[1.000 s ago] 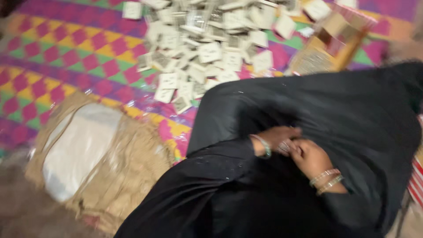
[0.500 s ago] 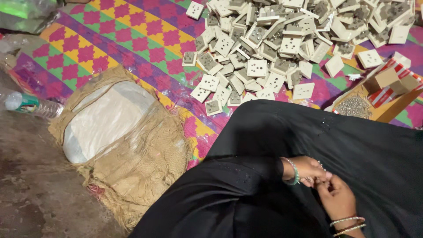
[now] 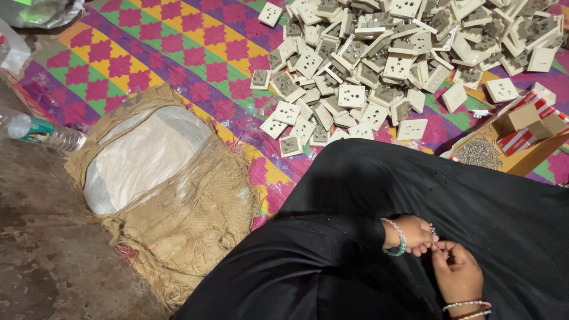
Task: The person sits on a colorful mat and assembles small white electrical components, likely socket outlets, by hand. They pick up small metal pieces from a box and attach them to the components, working on their lap.
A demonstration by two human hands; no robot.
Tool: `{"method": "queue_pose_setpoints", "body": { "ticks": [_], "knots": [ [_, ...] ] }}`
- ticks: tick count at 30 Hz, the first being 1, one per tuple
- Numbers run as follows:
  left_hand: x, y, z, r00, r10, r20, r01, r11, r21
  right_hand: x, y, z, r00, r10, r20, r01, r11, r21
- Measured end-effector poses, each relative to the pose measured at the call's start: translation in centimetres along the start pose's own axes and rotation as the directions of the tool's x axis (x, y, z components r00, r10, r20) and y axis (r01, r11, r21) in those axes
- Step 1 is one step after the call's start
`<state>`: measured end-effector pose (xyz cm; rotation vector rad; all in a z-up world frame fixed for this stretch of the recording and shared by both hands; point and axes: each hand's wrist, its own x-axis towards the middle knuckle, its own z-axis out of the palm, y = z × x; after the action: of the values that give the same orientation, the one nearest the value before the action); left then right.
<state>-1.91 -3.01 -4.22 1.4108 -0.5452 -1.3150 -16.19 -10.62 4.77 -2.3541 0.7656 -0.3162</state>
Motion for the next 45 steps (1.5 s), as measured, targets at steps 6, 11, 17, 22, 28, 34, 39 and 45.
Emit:
{"method": "queue_pose_setpoints", "body": {
  "ticks": [6,11,17,22,28,34,39,45],
  "knots": [
    [0.7,-0.3,0.0,0.999,0.034,-0.014,-0.033,0.997,0.072,0.1,0.8,0.2,0.999,0.041,-0.017,-0.04,0.998,0.037],
    [1.6,-1.5,-0.2,0.999,0.045,0.002,-0.045,0.998,0.031,0.3,1.4,0.5,1.0,0.007,-0.026,-0.004,0.994,0.112],
    [1.5,-1.2,-0.5,0.999,0.036,0.032,-0.037,0.999,0.032,0.5,1.4,0.5,0.998,0.043,-0.036,-0.039,0.992,0.123],
    [0.3,-0.3,-0.7,0.996,0.081,0.045,-0.086,0.99,0.114,0.3,1.5,0.3,0.997,0.07,-0.019,-0.067,0.986,0.153],
    [-0.4,0.4,-0.8,0.999,0.035,0.035,-0.037,0.998,0.058,0.6,2.1,0.5,0.998,0.059,0.01,-0.06,0.976,0.21],
    [0.2,-0.1,-0.8,0.999,-0.033,0.037,0.033,0.999,-0.005,0.8,2.4,0.6,0.997,0.078,-0.007,-0.077,0.991,0.105],
    [0.9,-0.5,-1.1,0.996,-0.022,0.088,0.017,0.998,0.057,1.2,3.1,0.8,0.993,0.109,0.041,-0.113,0.986,0.123],
    [0.3,0.0,-1.4,0.985,0.041,0.165,-0.059,0.992,0.108,1.3,3.9,1.2,0.995,0.095,0.02,-0.096,0.989,0.114]
  ]
}}
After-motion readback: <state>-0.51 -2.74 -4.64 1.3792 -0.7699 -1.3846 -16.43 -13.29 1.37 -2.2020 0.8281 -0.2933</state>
